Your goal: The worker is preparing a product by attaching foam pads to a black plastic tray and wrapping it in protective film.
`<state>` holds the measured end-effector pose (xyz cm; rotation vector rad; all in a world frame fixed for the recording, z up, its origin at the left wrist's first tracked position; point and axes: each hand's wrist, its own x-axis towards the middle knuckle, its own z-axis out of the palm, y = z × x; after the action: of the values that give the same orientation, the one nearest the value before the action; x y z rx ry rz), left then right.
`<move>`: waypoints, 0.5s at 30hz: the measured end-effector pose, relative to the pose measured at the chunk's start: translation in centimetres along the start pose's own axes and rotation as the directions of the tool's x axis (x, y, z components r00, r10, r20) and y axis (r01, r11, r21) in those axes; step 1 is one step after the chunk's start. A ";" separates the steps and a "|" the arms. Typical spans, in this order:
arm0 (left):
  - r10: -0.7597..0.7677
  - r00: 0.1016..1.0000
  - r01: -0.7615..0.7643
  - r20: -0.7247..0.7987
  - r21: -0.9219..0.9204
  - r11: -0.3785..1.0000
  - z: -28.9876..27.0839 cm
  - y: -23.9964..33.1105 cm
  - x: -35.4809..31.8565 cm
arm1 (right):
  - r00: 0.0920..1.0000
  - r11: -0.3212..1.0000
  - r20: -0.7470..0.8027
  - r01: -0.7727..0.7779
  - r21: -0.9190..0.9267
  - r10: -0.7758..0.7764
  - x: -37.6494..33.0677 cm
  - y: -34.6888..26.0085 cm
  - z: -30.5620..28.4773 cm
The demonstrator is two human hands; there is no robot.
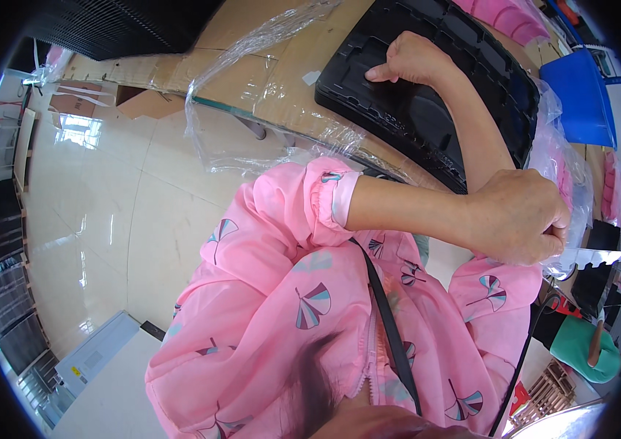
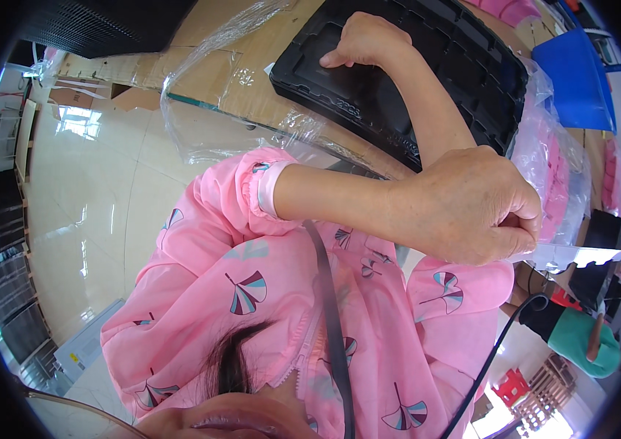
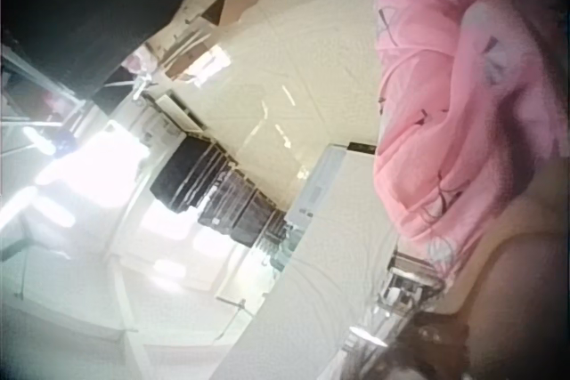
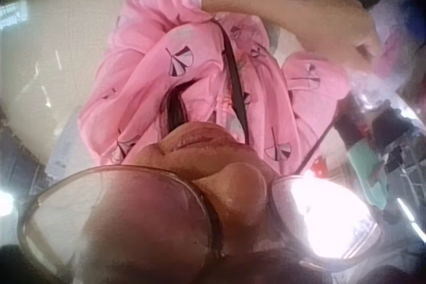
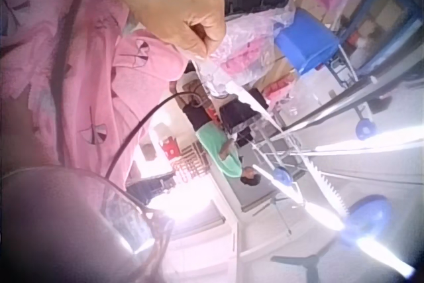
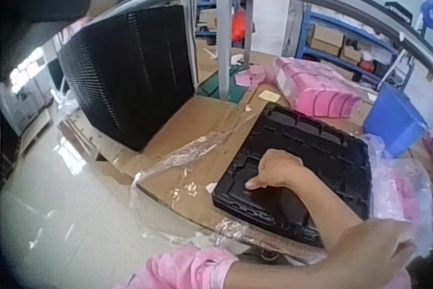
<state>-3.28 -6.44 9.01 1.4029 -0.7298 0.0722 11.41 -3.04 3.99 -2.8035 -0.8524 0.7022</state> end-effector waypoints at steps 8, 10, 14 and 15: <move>0.044 0.993 -0.053 0.111 0.084 0.995 -0.9 -2.3 2.2 | 0.946 0.455 -0.306 0.226 0.861 0.109 -2.7 5.3 2.7; 0.078 0.994 -0.096 0.080 0.243 0.965 -1.7 -2.9 2.9 | 0.926 0.393 -0.328 0.234 0.889 0.189 -5.1 7.6 2.9; 0.193 0.962 -0.238 0.191 0.247 0.939 -2.3 -5.0 4.5 | 0.730 0.232 -0.624 0.580 0.781 0.278 -12.5 14.2 5.9; 0.154 0.961 -0.200 0.228 0.196 0.960 -2.0 -4.8 4.9 | 0.641 0.297 -0.683 0.616 0.730 0.350 -14.7 15.6 6.7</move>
<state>3.60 -7.43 7.32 1.5663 -1.0506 0.1497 5.15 -24.25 -0.02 -1.4848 -0.2685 -0.1397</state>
